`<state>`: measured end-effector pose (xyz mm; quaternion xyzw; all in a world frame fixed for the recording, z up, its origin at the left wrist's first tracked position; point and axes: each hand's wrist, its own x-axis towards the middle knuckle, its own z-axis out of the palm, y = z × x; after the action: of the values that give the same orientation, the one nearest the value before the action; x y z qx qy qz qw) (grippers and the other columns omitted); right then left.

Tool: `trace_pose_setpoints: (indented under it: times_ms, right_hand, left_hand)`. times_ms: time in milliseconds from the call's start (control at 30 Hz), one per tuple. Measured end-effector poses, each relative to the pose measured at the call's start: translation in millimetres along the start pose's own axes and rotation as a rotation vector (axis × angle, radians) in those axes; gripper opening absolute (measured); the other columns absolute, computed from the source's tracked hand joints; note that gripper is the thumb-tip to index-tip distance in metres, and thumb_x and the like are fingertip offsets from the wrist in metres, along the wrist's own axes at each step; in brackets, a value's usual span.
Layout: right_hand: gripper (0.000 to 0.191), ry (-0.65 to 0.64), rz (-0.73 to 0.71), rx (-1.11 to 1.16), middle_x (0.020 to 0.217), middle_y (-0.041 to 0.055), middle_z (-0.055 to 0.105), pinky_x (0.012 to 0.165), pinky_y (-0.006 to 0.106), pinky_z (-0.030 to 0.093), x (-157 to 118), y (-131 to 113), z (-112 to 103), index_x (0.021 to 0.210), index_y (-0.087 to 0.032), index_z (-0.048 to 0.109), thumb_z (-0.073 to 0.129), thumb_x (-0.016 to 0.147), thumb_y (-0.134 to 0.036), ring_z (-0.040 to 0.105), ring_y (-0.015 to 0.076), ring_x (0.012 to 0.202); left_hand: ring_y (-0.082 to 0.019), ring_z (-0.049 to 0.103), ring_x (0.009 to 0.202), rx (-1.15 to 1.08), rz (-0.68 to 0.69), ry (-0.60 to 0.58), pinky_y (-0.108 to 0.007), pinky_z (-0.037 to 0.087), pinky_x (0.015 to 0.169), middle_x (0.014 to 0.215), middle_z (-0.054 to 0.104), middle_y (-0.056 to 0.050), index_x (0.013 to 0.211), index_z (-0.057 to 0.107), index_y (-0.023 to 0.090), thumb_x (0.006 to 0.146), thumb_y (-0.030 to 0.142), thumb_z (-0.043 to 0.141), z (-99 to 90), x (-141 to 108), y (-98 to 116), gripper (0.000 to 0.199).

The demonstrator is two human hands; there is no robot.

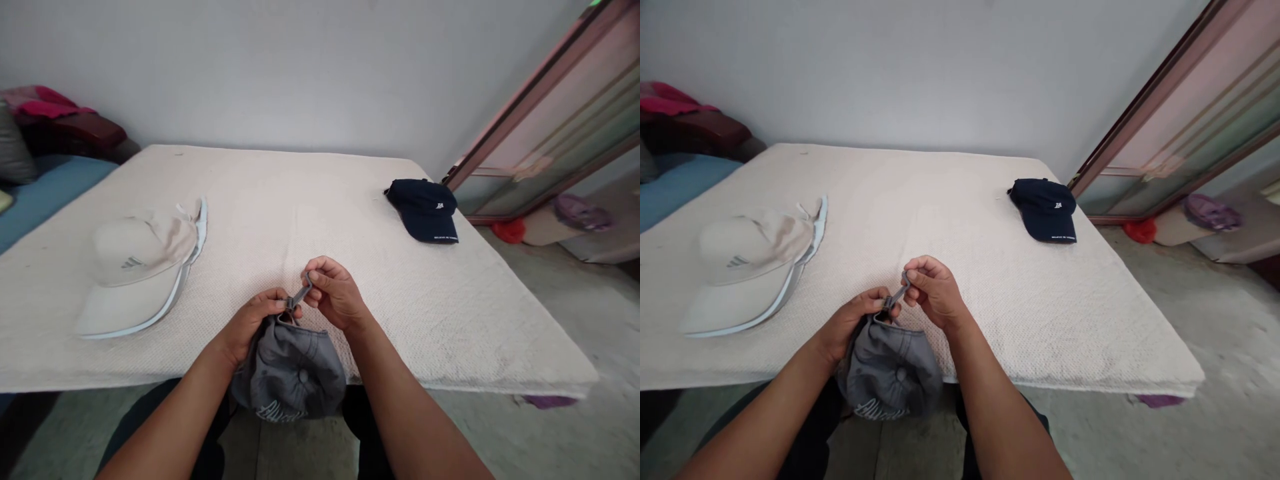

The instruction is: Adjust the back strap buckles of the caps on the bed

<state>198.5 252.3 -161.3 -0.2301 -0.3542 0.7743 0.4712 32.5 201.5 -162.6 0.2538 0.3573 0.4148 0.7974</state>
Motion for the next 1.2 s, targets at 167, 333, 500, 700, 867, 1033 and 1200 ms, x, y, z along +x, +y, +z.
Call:
trace_pose_setpoints:
  times_ms: [167, 333, 500, 700, 867, 1033, 1200]
  right_hand:
    - [0.019, 0.021, 0.055, -0.094, 0.076, -0.0004, 0.062, 0.050, 0.021, 0.040, -1.8, 2.1, -5.0, 0.090, -0.019, 0.060, 0.068, 0.077, -0.030, 0.052, 0.0072, 0.053]
    - [0.030, -0.250, 0.388, -0.314, 0.072, 0.0012, 0.061, 0.060, 0.023, 0.041, -22.3, 0.3, -6.2, 0.079, -0.015, 0.064, 0.061, 0.082, -0.044, 0.054, 0.0101, 0.064]
    - [0.032, -0.295, 0.502, -0.071, 0.073, 0.0006, 0.062, 0.062, 0.024, 0.042, -31.9, 7.8, -2.4, 0.085, -0.016, 0.067, 0.074, 0.069, -0.042, 0.055, 0.0111, 0.065]
    - [0.014, 0.218, 0.083, -0.104, 0.064, -0.0025, 0.061, 0.055, 0.021, 0.040, -10.5, -2.1, -4.3, 0.071, -0.018, 0.062, 0.072, 0.069, -0.028, 0.053, 0.0095, 0.057]
    - [0.002, 0.046, 0.201, -0.415, 0.061, -0.0034, 0.059, 0.056, 0.023, 0.041, -8.4, -16.2, -23.1, 0.068, -0.017, 0.065, 0.067, 0.067, -0.017, 0.051, 0.0097, 0.057]
    - [0.011, -0.366, 0.456, -0.607, 0.070, -0.0005, 0.065, 0.070, 0.030, 0.047, -17.5, -16.9, -34.6, 0.079, -0.016, 0.071, 0.069, 0.069, -0.018, 0.057, 0.0138, 0.069]
    - [0.017, -0.390, 0.445, -0.271, 0.070, -0.0010, 0.062, 0.069, 0.027, 0.047, -32.1, -3.5, -19.1, 0.082, -0.015, 0.069, 0.073, 0.070, -0.025, 0.057, 0.0120, 0.067]
  left_hand:
    - [-0.010, 0.055, 0.058, -0.037, 0.103, 0.018, -0.020, 0.046, 0.054, 0.073, 0.060, -0.001, 0.074, 0.059, 0.016, 0.074, 0.018, 0.063, -1.4, -6.1, 6.3, 0.005]
    - [-0.009, 0.050, 0.057, -0.229, 0.329, 0.069, -0.021, 0.046, 0.052, 0.069, 0.050, 0.003, 0.070, 0.055, 0.019, 0.068, 0.021, 0.066, -8.8, -19.1, 31.0, 0.011]
    - [-0.010, 0.049, 0.055, -0.250, 0.428, 0.115, -0.022, 0.045, 0.050, 0.065, 0.049, 0.003, 0.072, 0.056, 0.022, 0.064, 0.023, 0.064, -14.9, -24.4, 41.6, 0.012]
    - [-0.016, 0.060, 0.066, -0.059, 0.336, 0.173, -0.026, 0.048, 0.062, 0.073, 0.063, 0.000, 0.071, 0.063, 0.019, 0.055, 0.026, 0.075, -12.8, -16.8, 29.3, 0.021]
    - [-0.013, 0.058, 0.064, -0.004, 0.345, 0.223, -0.023, 0.046, 0.060, 0.075, 0.066, 0.000, 0.071, 0.063, 0.018, 0.061, 0.026, 0.073, -5.8, -2.8, 21.4, 0.016]
    - [-0.012, 0.056, 0.062, -0.065, 0.293, 0.150, -0.023, 0.046, 0.058, 0.072, 0.061, 0.000, 0.072, 0.059, 0.017, 0.069, 0.022, 0.066, 3.1, -0.1, 22.6, 0.009]
    - [-0.013, 0.055, 0.059, -0.300, 0.332, 0.022, -0.026, 0.049, 0.056, 0.067, 0.052, 0.002, 0.074, 0.055, 0.018, 0.070, 0.025, 0.060, 3.5, -8.6, 31.1, 0.009]
